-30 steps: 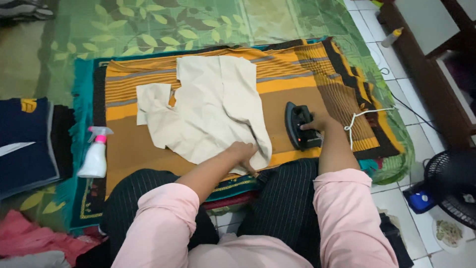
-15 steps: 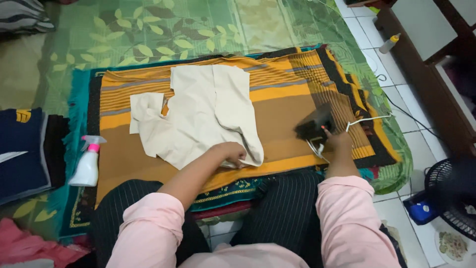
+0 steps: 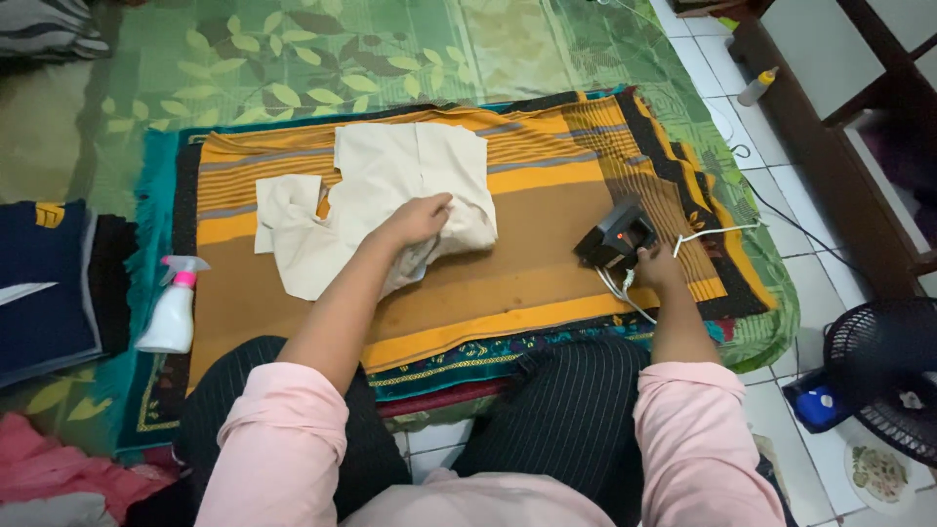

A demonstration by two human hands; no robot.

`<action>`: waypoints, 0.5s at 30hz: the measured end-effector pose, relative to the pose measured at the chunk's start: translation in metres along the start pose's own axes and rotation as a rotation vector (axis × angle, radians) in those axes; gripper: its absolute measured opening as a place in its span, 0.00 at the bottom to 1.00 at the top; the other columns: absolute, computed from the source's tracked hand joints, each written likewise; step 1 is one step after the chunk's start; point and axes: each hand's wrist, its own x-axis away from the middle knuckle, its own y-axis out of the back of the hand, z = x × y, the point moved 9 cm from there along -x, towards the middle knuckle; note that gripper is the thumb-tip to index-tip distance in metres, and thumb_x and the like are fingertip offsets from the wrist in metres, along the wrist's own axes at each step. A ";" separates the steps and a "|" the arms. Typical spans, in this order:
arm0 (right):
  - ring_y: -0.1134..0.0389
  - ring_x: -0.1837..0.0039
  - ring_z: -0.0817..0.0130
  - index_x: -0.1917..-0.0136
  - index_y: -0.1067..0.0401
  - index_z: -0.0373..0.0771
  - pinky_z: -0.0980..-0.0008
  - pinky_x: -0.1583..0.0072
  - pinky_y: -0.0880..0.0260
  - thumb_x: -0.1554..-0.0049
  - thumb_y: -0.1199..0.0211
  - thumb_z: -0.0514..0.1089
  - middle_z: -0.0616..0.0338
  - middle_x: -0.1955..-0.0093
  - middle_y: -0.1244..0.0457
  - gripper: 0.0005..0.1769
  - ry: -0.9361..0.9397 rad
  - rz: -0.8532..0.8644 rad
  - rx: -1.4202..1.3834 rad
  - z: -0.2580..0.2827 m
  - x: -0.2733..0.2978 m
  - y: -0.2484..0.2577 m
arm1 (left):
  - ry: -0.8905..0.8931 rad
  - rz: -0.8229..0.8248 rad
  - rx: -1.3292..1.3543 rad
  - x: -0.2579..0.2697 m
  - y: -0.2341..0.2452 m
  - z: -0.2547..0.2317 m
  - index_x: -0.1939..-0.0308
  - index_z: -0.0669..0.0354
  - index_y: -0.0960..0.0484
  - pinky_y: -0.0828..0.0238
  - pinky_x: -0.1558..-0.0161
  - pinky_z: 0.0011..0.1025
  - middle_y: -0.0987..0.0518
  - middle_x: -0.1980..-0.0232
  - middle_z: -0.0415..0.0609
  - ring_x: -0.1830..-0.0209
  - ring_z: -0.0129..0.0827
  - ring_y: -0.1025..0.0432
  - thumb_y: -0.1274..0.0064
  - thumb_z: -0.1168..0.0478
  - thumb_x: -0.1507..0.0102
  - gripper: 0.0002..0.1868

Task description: The recorder is ironing and folding shirts on a flat surface.

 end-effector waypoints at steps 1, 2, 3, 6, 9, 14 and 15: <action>0.29 0.41 0.40 0.43 0.29 0.28 0.49 0.40 0.32 0.37 0.41 0.57 0.35 0.46 0.31 0.27 0.037 -0.078 -0.083 0.001 -0.003 0.004 | 0.002 -0.021 0.016 0.003 0.013 -0.010 0.36 0.55 0.25 0.29 0.44 0.44 0.20 0.44 0.64 0.45 0.57 0.25 0.55 0.55 0.33 0.22; 0.31 0.41 0.41 0.38 0.37 0.27 0.49 0.42 0.32 0.41 0.37 0.51 0.35 0.44 0.33 0.28 0.075 -0.154 -0.164 0.002 -0.004 0.009 | 0.005 -0.043 0.034 0.006 0.026 -0.020 0.37 0.56 0.25 0.29 0.45 0.44 0.20 0.44 0.64 0.44 0.57 0.26 0.55 0.55 0.33 0.21; 0.31 0.41 0.41 0.38 0.37 0.27 0.49 0.42 0.32 0.41 0.37 0.51 0.35 0.44 0.33 0.28 0.078 -0.156 -0.164 0.005 -0.005 0.008 | 0.004 -0.046 0.033 0.008 0.031 -0.023 0.37 0.56 0.25 0.29 0.45 0.44 0.20 0.44 0.64 0.44 0.57 0.26 0.55 0.55 0.33 0.21; 0.33 0.37 0.45 0.31 0.36 0.36 0.49 0.40 0.33 0.37 0.47 0.43 0.43 0.36 0.35 0.22 0.122 -0.012 -0.239 0.007 -0.019 -0.013 | -0.014 -0.076 0.108 0.012 0.050 -0.037 0.40 0.57 0.25 0.29 0.47 0.43 0.19 0.47 0.63 0.46 0.55 0.25 0.55 0.55 0.33 0.19; 0.30 0.37 0.49 0.29 0.30 0.40 0.54 0.38 0.31 0.32 0.50 0.44 0.43 0.39 0.32 0.20 0.162 0.081 -0.130 0.008 -0.017 -0.029 | 0.003 -0.105 0.167 0.016 0.068 -0.050 0.44 0.59 0.25 0.29 0.50 0.41 0.20 0.53 0.63 0.52 0.54 0.24 0.54 0.54 0.33 0.17; 0.32 0.37 0.59 0.27 0.35 0.38 0.63 0.41 0.30 0.35 0.44 0.42 0.50 0.35 0.34 0.23 0.156 0.082 -0.465 0.002 -0.024 -0.026 | 0.000 -0.149 0.203 0.015 0.081 -0.046 0.51 0.61 0.27 0.30 0.54 0.41 0.21 0.58 0.61 0.57 0.51 0.25 0.53 0.54 0.32 0.14; 0.32 0.37 0.59 0.27 0.35 0.38 0.63 0.41 0.30 0.35 0.44 0.42 0.50 0.35 0.34 0.23 0.153 0.079 -0.462 -0.002 -0.036 -0.030 | -0.002 -0.147 0.207 0.014 0.081 -0.045 0.51 0.61 0.27 0.30 0.54 0.41 0.21 0.58 0.61 0.57 0.51 0.25 0.53 0.54 0.32 0.14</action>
